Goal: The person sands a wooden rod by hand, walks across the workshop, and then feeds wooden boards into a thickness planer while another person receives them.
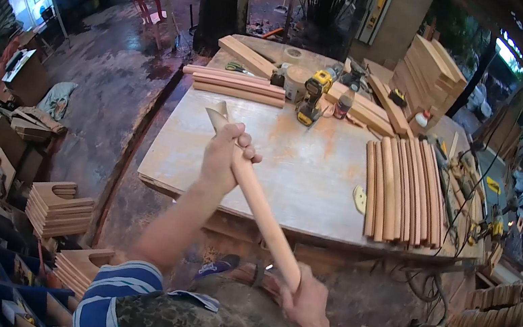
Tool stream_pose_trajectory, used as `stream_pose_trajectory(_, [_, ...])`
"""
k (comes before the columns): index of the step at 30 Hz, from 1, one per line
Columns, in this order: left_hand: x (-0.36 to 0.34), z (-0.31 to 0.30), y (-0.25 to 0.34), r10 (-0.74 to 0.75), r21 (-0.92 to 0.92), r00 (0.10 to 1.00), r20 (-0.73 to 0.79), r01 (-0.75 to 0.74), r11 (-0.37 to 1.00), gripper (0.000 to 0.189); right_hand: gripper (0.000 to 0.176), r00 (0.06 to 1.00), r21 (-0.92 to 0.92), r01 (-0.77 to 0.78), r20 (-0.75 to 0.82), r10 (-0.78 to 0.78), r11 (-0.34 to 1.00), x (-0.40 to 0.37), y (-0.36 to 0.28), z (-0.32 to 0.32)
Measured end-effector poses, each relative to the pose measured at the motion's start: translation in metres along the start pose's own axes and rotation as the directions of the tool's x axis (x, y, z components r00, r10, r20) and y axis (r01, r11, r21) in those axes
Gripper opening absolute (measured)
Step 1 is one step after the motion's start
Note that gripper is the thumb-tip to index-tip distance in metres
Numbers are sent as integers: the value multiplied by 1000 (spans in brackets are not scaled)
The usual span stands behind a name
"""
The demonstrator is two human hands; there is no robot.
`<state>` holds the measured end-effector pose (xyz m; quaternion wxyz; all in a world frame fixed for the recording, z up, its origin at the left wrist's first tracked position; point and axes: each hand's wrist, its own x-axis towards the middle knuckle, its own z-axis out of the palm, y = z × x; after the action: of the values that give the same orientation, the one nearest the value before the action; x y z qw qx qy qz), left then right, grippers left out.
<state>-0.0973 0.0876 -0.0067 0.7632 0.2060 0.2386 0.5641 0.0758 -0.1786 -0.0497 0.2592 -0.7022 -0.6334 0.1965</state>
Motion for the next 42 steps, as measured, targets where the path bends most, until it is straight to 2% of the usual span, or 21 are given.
stream_pose_trajectory(1, [-5, 2, -8, 66, 30, 997, -32, -65, 997, 14, 37, 995, -49, -100, -32, 99, 994, 7, -5, 4])
stream_pose_trajectory(5, [-17, 0, -9, 105, 116, 986, 132, -121, 986, 16, 36, 981, -111, -67, -190, 45, 992, 13, 22, 19])
stream_pose_trajectory(11, [-20, -1, -16, 134, 183, 981, 139, -158, 970, 30, 37, 989, 62, -146, 37, 144, 987, 1, 29, 13])
stream_pose_trajectory(13, [-22, 4, -17, 176, 136, 983, 58, -183, 974, 32, 37, 922, 278, -300, 330, 203, 912, 1, 30, 10])
stream_pose_trajectory(14, [-20, 1, -15, 172, 131, 983, 70, -179, 975, 32, 37, 925, 277, -301, 319, 208, 913, -2, 39, 15])
stream_pose_trajectory(15, [-18, -5, -12, 149, 79, 974, 173, -164, 983, 30, 36, 931, 430, -223, 360, 60, 875, -7, 52, 23])
stream_pose_trajectory(16, [-16, -8, -12, 126, 28, 953, 274, -139, 990, 28, 36, 922, 575, -154, 376, -92, 803, -12, 63, 28])
stream_pose_trajectory(17, [-18, -4, -14, 84, 40, 964, 251, -97, 994, 25, 38, 798, 615, -427, 601, -44, 663, -9, 49, 10])
stream_pose_trajectory(18, [-17, -6, -15, 61, 44, 963, 263, -75, 996, 25, 38, 807, 621, -433, 590, -26, 653, 1, 49, 8])
stream_pose_trajectory(20, [-7, 0, -26, -16, -185, 885, 466, 115, 976, 16, 40, 661, 707, -651, 707, -254, 275, 4, 51, 10])
stream_pose_trajectory(22, [-20, 16, -30, -62, -212, 833, 550, 211, 954, 13, 41, 708, 748, -639, 663, -245, 178, 6, 38, 9])
stream_pose_trajectory(24, [-24, 19, -31, -102, -78, 857, 505, 163, 984, 12, 40, 721, 766, -643, 606, -337, 0, 3, 37, 15])
stream_pose_trajectory(26, [-6, 6, -16, -123, -21, 898, 422, 145, 989, 12, 38, 739, 774, -633, 592, -322, -30, -7, 40, 10])
stream_pose_trajectory(29, [2, 12, -13, -105, 9, 945, 311, 108, 994, 12, 37, 776, 759, -518, 611, -156, 395, -26, 46, 8])
stream_pose_trajectory(30, [2, 16, -13, -86, -20, 952, 295, 96, 995, 13, 37, 784, 766, -514, 602, -150, 387, -24, 36, 2])
stream_pose_trajectory(32, [-8, 20, -31, -67, 7, 959, 276, 67, 998, 12, 36, 838, 653, -429, 546, 4, 624, -8, 7, -16])
stream_pose_trajectory(33, [-14, 18, -39, -58, 79, 971, 232, 40, 996, 12, 36, 849, 661, -425, 529, 18, 618, -5, 3, -8])
stream_pose_trajectory(35, [-31, 26, -57, -45, 185, 991, 127, 21, 983, 15, 30, 967, 201, -251, 105, 234, 947, -1, 0, 10])
stream_pose_trajectory(36, [-33, 22, -61, -71, 192, 988, 134, 44, 980, 15, 30, 961, 206, -273, 97, 258, 940, 0, 0, 15])
stream_pose_trajectory(39, [-4, 9, -46, -64, 188, 985, 158, 33, 982, 11, 25, 955, 51, -128, -263, 137, 991, 0, 3, 23])
stream_pose_trajectory(42, [19, 8, -22, -4, 131, 978, 207, -24, 991, 9, 30, 972, -19, -174, -164, 169, 984, -19, 13, 13])
